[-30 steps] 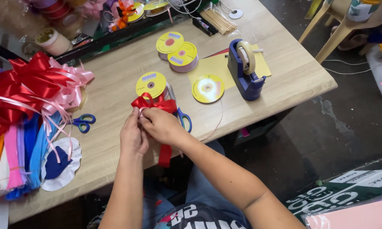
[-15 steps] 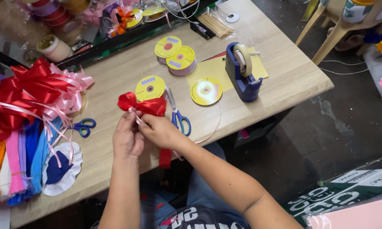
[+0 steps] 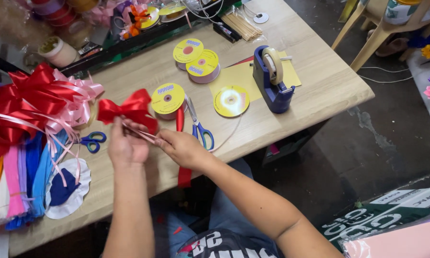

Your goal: The person ties a red ribbon into a bow using a thin string, then trims the excess string with scissors. They adjust the loops of the bow and cut the ribbon tails. The person then cuts a new length of red ribbon and begins folding it to create another bow.

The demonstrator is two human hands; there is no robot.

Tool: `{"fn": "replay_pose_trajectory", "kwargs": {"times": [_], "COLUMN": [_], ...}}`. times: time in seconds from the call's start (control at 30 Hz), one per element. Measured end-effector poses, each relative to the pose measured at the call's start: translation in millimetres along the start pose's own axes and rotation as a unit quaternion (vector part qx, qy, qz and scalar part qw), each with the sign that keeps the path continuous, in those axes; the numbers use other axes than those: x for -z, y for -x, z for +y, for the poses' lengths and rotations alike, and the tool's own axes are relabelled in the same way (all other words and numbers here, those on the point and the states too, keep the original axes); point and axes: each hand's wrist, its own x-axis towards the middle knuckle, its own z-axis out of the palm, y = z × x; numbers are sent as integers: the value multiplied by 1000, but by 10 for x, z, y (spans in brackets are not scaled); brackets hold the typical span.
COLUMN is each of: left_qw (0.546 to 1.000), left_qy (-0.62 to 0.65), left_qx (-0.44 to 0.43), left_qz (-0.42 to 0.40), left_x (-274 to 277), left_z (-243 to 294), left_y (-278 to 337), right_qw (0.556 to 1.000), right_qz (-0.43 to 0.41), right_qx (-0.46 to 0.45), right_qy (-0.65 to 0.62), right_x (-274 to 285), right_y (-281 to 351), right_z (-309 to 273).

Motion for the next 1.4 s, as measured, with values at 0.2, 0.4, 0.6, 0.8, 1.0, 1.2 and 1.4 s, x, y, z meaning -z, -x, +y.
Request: {"fn": "replay_pose_trajectory", "kwargs": {"times": [0.2, 0.4, 0.6, 0.8, 1.0, 1.2, 1.4], "left_qw": [998, 990, 982, 969, 966, 967, 972], "left_qy": [23, 33, 29, 61, 47, 49, 45], "left_qx": [-54, -128, -185, -238, -254, -248, -229], "left_qz": [3, 48, -8, -8, -7, -36, -27], "left_x": [-163, -644, -689, -1013, -1144, -1048, -1082], "left_z": [582, 941, 1047, 1209, 1306, 1371, 1393], "left_y": [-189, 150, -133, -167, 53, 87, 206], "right_qw": [996, 971, 953, 918, 958, 940, 826], "right_qz": [27, 87, 147, 144, 176, 29, -60], "right_qx": [58, 139, 192, 239, 93, -118, -178], "right_qy": [65, 176, 181, 283, 207, 319, 531], "right_x": [-42, -29, 101, 538, 789, 511, 415], "right_y": [-160, -265, -464, -375, 16, 365, 186], "right_z": [380, 699, 1148, 1361, 1511, 640, 398]}}
